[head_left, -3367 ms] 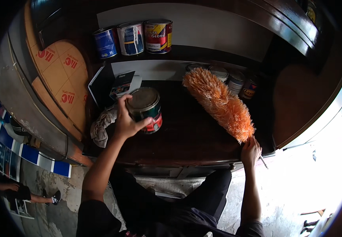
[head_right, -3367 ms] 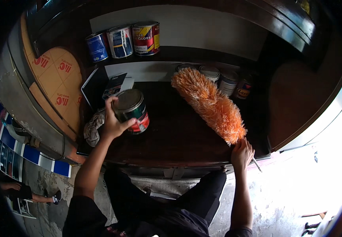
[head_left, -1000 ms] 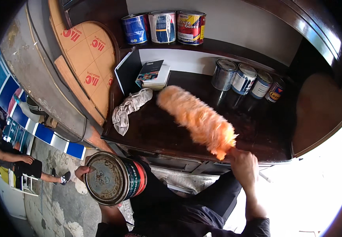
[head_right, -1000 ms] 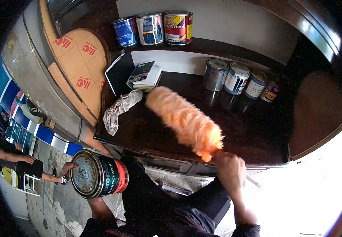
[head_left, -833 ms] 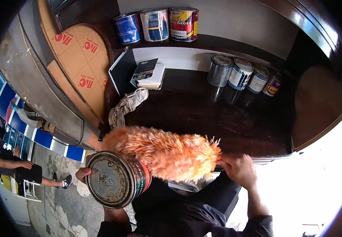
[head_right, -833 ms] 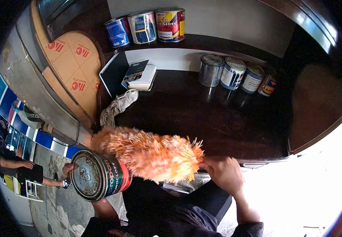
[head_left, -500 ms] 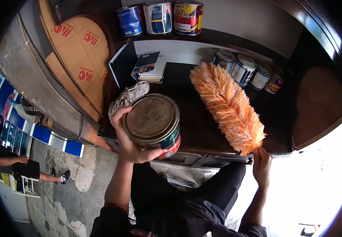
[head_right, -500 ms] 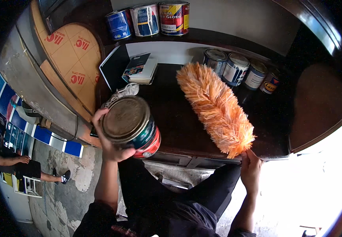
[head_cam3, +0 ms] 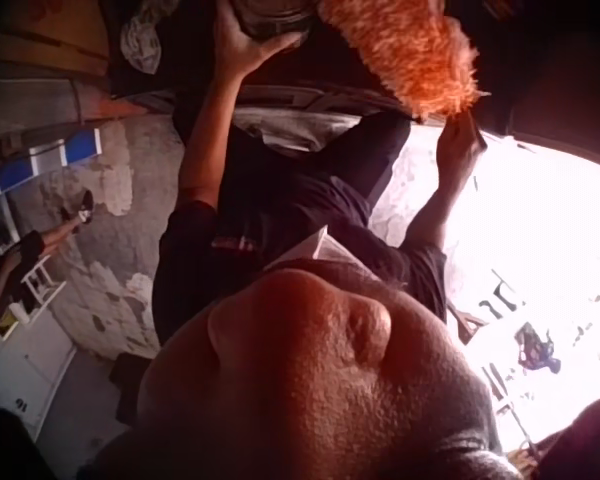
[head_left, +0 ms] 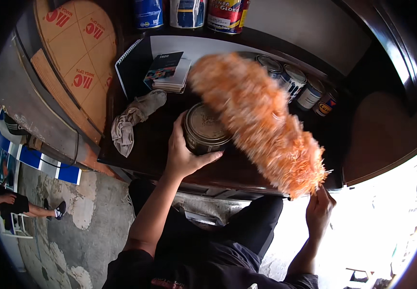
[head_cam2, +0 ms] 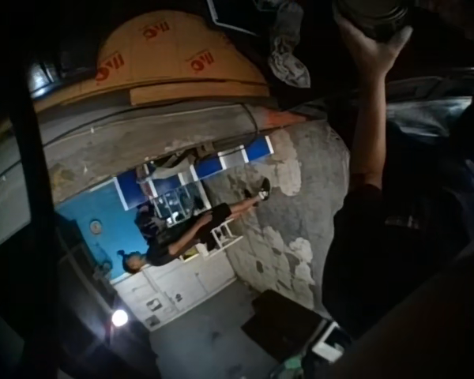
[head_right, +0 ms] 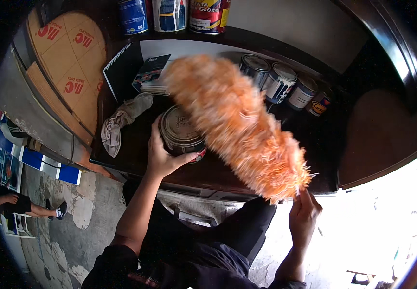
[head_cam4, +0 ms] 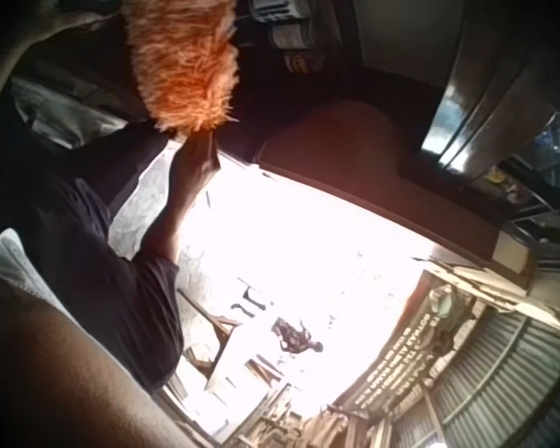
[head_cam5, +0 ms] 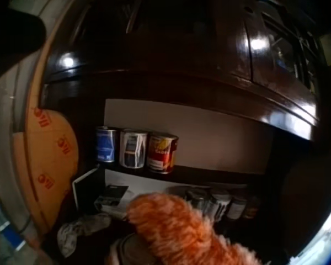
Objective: Dusting and organizing paint cans and supplies on a storage shelf.
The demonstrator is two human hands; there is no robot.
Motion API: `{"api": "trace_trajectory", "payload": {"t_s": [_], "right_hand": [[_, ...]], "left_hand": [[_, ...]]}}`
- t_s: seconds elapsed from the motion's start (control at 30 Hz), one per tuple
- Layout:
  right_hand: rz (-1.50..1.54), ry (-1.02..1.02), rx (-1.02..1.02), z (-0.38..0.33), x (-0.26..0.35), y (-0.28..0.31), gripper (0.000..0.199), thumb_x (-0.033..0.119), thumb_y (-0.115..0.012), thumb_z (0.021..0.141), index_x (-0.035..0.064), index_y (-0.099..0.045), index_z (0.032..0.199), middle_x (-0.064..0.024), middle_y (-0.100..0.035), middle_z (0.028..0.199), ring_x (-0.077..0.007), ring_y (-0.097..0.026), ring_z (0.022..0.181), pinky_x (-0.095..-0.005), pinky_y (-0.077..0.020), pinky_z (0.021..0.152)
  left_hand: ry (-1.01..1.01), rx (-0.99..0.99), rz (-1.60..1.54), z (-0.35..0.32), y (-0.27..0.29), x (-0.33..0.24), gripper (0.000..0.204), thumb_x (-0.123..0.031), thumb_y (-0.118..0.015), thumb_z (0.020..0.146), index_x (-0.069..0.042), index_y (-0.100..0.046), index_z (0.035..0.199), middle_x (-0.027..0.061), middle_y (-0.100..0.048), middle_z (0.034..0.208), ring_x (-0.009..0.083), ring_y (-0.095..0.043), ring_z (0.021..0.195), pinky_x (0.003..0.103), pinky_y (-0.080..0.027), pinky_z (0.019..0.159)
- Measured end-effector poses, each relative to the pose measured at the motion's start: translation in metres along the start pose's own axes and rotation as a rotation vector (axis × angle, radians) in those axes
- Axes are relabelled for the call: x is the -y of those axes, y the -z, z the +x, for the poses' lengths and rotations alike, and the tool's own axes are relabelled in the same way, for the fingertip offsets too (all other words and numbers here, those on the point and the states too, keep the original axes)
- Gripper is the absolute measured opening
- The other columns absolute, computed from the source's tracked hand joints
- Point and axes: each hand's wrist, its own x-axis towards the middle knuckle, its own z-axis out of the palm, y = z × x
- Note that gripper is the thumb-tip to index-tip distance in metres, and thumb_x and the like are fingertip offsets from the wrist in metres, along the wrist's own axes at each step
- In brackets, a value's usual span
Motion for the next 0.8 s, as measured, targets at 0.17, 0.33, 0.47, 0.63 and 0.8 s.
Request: {"api": "trace_trajectory", "payload": {"t_s": [0.17,0.33,0.47,0.63,0.8], "right_hand": [[0.011,-0.009,0.062,0.004,-0.004,-0.008,0.016,0.007,-0.057,0.094,-0.004,-0.059,0.082,-0.0169,-0.055,0.063,-0.0226,-0.047,0.049,-0.0345,-0.0374,0.049],[0.019,0.019,0.079,0.001,-0.006,-0.023,0.017,0.009,-0.057,0.095,-0.0036,-0.06,0.084,-0.017,-0.057,0.062,-0.0226,-0.047,0.048,-0.0335,-0.0385,0.05],[-0.056,-0.188,0.057,0.002,0.0,-0.023,0.017,0.01,-0.06,0.094,-0.0024,-0.061,0.082,-0.02,-0.06,0.068,-0.0333,-0.058,0.056,-0.0363,-0.0444,0.054],[0.097,-0.151,0.195,-0.021,0.0,-0.032,0.022,0.012,-0.056,0.097,-0.0031,-0.057,0.08,-0.0168,-0.052,0.059,-0.0238,-0.043,0.046,-0.0345,-0.0379,0.049],[0.125,-0.193,0.255,-0.023,0.007,-0.03,0.023,0.013,-0.056,0.097,-0.003,-0.058,0.081,-0.0163,-0.051,0.058,-0.0234,-0.042,0.046,-0.0335,-0.0375,0.049]], "left_hand": [[0.014,-0.019,-0.244,0.002,-0.002,0.0,0.105,-0.031,-0.086,0.067,0.003,-0.022,0.142,0.0233,-0.048,0.133,0.0351,-0.052,0.123,0.044,-0.042,0.104],[0.096,0.057,-0.433,0.005,0.004,-0.001,0.101,-0.031,-0.082,0.071,0.003,-0.02,0.143,0.023,-0.046,0.134,0.033,-0.048,0.127,0.045,-0.038,0.107],[0.081,0.08,-0.448,0.006,0.006,0.001,0.103,-0.032,-0.083,0.071,0.002,-0.018,0.143,0.023,-0.046,0.134,0.0331,-0.048,0.126,0.045,-0.038,0.107],[0.146,0.145,-0.239,-0.001,0.006,-0.007,0.107,-0.035,-0.081,0.073,0.002,-0.014,0.147,0.0204,-0.039,0.14,0.0303,-0.04,0.133,0.043,-0.031,0.112],[0.104,0.099,-0.143,-0.002,0.0,-0.004,0.11,-0.039,-0.086,0.068,0.003,-0.019,0.144,0.0238,-0.044,0.134,0.0345,-0.047,0.126,0.046,-0.039,0.107]]}}
